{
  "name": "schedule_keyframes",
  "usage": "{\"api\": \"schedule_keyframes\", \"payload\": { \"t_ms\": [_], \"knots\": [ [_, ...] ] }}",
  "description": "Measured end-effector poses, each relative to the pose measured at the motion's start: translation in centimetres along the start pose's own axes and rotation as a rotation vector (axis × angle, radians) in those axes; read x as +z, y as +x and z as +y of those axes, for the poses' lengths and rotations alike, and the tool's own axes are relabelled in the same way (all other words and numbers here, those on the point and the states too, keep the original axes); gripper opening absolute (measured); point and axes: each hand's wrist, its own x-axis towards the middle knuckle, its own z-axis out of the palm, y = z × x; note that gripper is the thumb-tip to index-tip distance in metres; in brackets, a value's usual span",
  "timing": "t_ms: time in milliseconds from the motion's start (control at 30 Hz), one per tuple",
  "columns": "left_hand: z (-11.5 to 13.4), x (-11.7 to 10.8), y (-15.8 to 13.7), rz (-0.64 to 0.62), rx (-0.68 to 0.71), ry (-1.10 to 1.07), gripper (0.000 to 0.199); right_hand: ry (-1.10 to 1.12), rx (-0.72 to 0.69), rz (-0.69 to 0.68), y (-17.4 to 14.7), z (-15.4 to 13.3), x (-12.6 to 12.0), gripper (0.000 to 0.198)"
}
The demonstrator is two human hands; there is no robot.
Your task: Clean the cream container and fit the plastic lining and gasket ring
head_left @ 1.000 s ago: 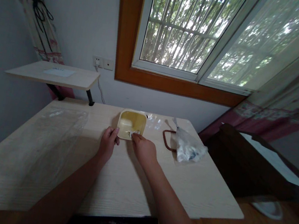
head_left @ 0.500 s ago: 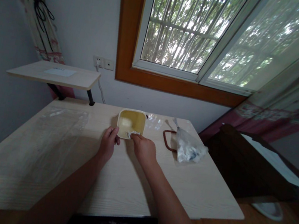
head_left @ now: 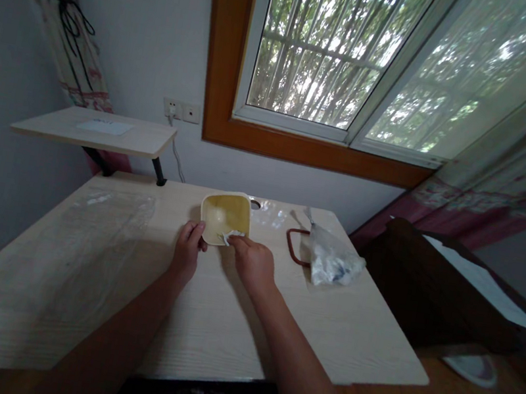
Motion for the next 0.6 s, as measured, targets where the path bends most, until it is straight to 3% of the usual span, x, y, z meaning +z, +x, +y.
{"api": "schedule_keyframes", "payload": {
  "t_ms": [333,600],
  "knots": [
    [0.6,0.1,-0.4,-0.046,-0.008,0.025,0.038,-0.017,0.011,-0.019,-0.1,-0.6,0.0,0.038],
    [0.5,0.2,-0.6,-0.079,0.0,0.038,0.039,0.056,-0.023,-0.035,-0.1,-2.8,0.4,0.039]
  ]
}}
